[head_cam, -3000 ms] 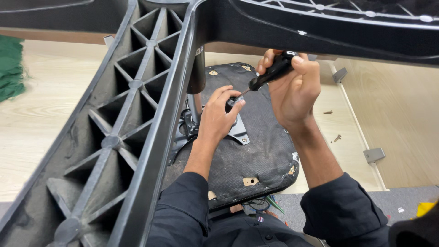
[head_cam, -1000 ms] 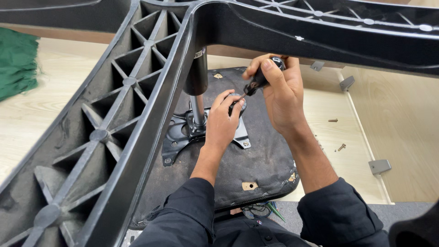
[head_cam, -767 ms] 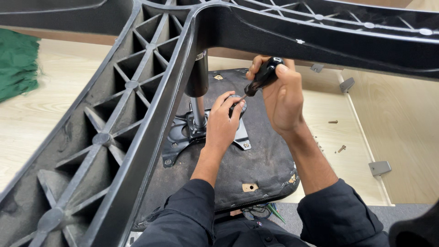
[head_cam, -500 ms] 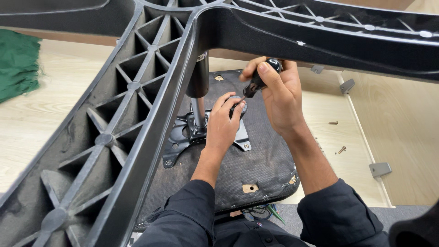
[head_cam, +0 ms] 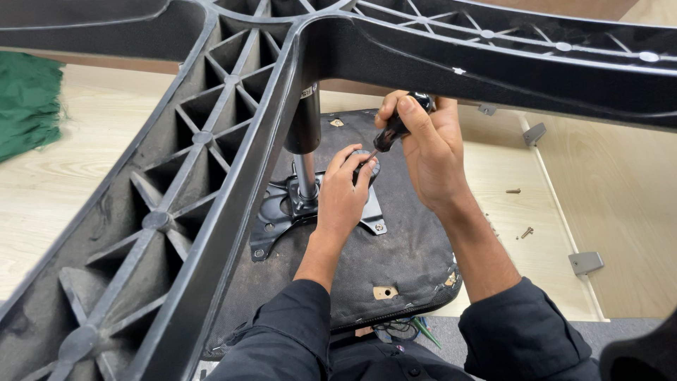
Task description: The person uses a screwdriver to tighten screws on the base of an inverted office chair, securing the central column to the seat plate. The person works on multiple fasteners around the base while the chair remains upside down on a work surface.
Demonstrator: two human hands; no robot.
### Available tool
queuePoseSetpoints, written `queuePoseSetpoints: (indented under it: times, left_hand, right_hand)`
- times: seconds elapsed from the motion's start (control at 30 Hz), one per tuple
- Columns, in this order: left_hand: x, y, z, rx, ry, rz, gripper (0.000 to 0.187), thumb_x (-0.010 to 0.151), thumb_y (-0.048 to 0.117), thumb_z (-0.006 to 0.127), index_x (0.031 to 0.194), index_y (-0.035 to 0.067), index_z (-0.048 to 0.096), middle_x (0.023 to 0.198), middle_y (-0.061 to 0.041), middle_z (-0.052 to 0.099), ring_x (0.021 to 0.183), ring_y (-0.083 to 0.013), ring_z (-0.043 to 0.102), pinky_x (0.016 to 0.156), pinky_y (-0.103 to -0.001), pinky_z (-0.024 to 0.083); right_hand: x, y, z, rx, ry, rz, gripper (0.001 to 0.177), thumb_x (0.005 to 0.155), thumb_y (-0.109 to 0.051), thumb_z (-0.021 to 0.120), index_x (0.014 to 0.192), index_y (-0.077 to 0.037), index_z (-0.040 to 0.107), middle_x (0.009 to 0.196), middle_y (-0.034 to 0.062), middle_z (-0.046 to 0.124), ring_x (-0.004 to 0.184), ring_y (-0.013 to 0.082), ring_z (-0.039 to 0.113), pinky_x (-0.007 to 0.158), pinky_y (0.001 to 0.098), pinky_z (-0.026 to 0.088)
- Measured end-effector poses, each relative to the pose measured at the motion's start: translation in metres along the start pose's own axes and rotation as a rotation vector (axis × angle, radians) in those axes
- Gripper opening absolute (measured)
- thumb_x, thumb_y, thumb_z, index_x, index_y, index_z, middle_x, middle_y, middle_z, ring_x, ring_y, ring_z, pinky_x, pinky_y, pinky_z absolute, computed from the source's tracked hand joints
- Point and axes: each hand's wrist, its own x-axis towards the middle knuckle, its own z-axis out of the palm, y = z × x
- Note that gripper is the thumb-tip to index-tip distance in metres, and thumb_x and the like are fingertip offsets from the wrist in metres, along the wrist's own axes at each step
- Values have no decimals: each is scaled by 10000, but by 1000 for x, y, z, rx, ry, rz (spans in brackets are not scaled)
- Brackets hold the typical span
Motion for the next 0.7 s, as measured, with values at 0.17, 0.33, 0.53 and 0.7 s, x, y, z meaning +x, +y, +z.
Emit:
queuePoseSetpoints:
  times: [0.17,0.33,0.53,0.7]
  left_hand:
    - [-2,1,0,-2,6,7,268,994,271,643,1085,43,748,1334,-134,659,1117,-312,681,885,-367,562]
    - [-3,2,1,0,6,1,265,991,270,646,1088,42,741,1331,-135,663,1103,-312,689,889,-367,562]
    - [0,-2,1,18,14,35,250,988,250,650,1084,39,743,1318,-146,670,1143,-337,675,950,-397,531]
    - [-1,-2,0,16,24,50,246,991,250,655,1084,39,740,1322,-144,671,1162,-343,669,979,-404,517]
  right_hand:
    - [-2,-3,-2,208,-35,-27,315,1113,-256,429,1234,31,482,1118,118,623,1098,205,592,1080,418,475]
    - [-3,-7,2,69,-7,-24,291,1081,-236,470,1289,-34,469,1157,127,647,1147,206,608,1104,415,473]
    - [2,-4,2,169,-21,-36,278,1083,-246,496,1265,-37,491,1028,124,622,1035,209,596,1018,416,489]
    - [0,-7,3,216,11,3,319,1085,-236,457,1241,26,549,1138,124,638,1107,213,602,1057,403,484]
